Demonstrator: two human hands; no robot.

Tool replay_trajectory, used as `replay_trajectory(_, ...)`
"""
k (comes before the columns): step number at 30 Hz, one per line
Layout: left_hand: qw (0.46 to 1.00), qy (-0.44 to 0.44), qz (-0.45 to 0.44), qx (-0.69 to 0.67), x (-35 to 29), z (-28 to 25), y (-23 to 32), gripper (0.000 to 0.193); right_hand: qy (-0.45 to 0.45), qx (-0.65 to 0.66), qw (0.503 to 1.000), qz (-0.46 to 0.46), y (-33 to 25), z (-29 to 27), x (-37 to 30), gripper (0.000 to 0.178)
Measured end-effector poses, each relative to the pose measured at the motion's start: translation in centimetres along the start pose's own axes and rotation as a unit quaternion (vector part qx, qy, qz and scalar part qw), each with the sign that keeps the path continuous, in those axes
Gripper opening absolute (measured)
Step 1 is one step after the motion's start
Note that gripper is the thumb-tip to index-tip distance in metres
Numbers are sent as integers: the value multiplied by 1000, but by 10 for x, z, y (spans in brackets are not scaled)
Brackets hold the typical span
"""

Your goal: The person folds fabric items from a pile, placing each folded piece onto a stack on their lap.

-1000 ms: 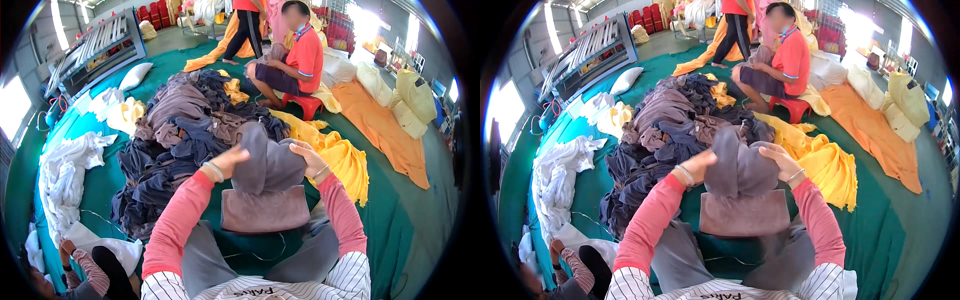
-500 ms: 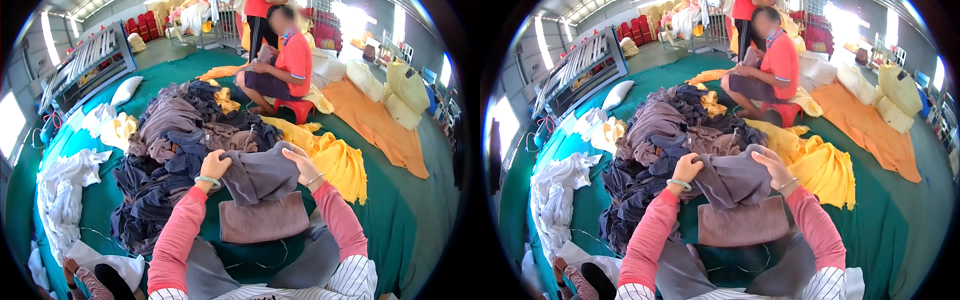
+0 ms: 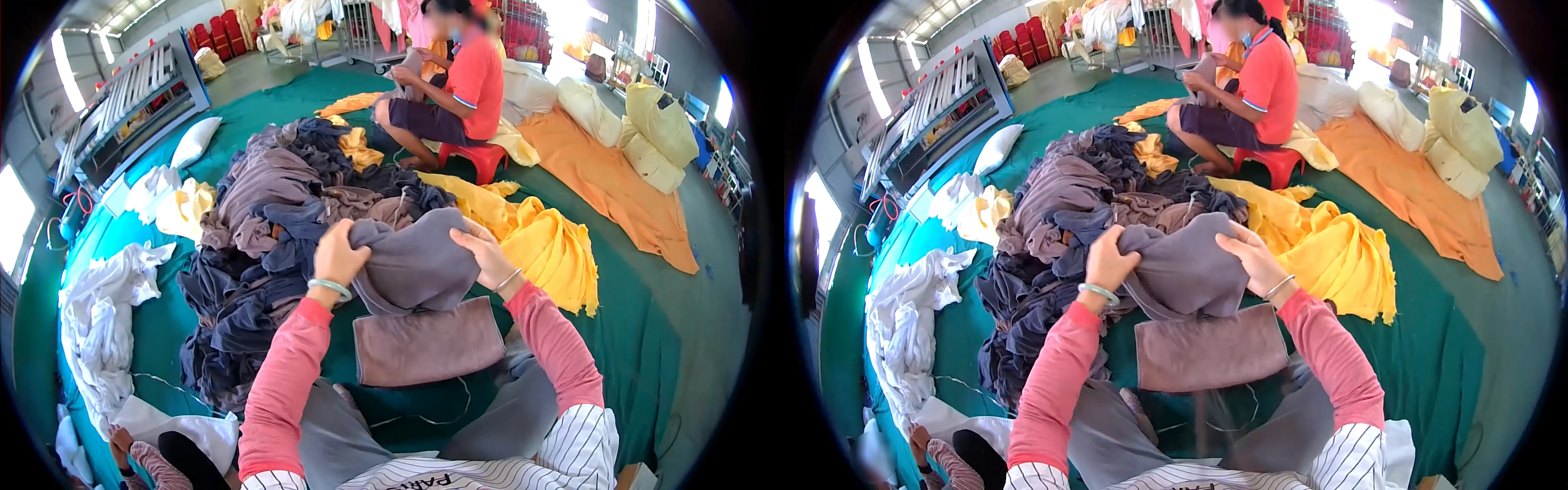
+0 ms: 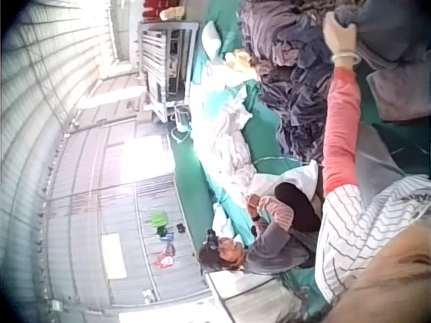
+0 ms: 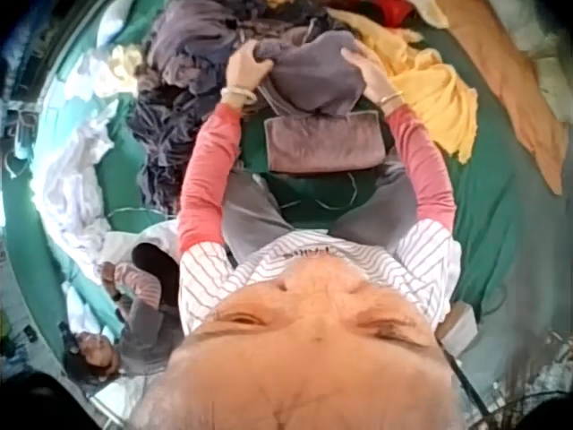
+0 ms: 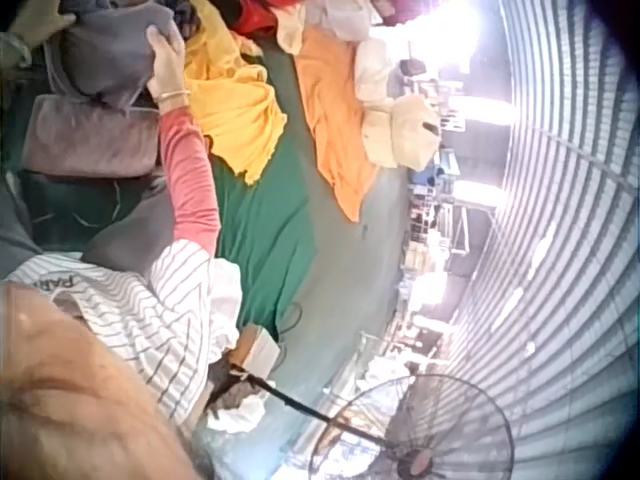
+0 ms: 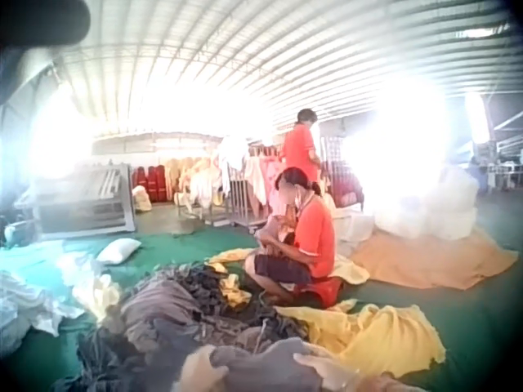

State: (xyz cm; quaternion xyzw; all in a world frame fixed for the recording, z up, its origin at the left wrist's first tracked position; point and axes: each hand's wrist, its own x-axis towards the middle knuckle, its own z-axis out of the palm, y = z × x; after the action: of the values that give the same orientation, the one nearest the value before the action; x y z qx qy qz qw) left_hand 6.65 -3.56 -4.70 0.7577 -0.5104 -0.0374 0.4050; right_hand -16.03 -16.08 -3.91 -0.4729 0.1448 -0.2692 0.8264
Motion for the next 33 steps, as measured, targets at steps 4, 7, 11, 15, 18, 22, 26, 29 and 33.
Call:
replay_trajectory(4, 989, 110, -50, 90, 10, -30, -47, 30, 82, 45, 994, -56, -17, -18, 2, 28)
replay_trajectory(7, 979, 86, -125, -137, 12, -46, -85, 19, 109, 59, 989, -84, -30, -28, 1, 26)
replay_trajectory(11, 908, -12, -183, -378, 14, -42, -72, 17, 139, 50, 984, -101, -31, -48, 1, 16)
replay_trajectory(15, 844, -7, -168, -509, 11, -49, -55, 21, 164, 49, 979, -109, -31, -68, 0, 15)
replay_trajectory(18, 875, 0, -88, -476, 11, -58, -48, 22, 184, 46, 975, -118, -38, -66, -6, 14)
replay_trajectory(22, 911, 26, -35, -410, 4, -64, -31, 24, 182, 38, 973, -138, -47, -75, -18, 9)
replay_trajectory(26, 926, 21, -1, -376, -5, -70, -7, 25, 177, -25, 965, -193, -57, -74, -31, 8)
replay_trajectory(29, 968, 39, 23, -246, -8, -69, -6, 21, 189, -98, 955, -207, -60, -78, -34, 9)
replay_trajectory(33, 994, 80, 69, -33, -6, -52, -13, 12, 250, -131, 940, -192, -46, -100, -18, 8)
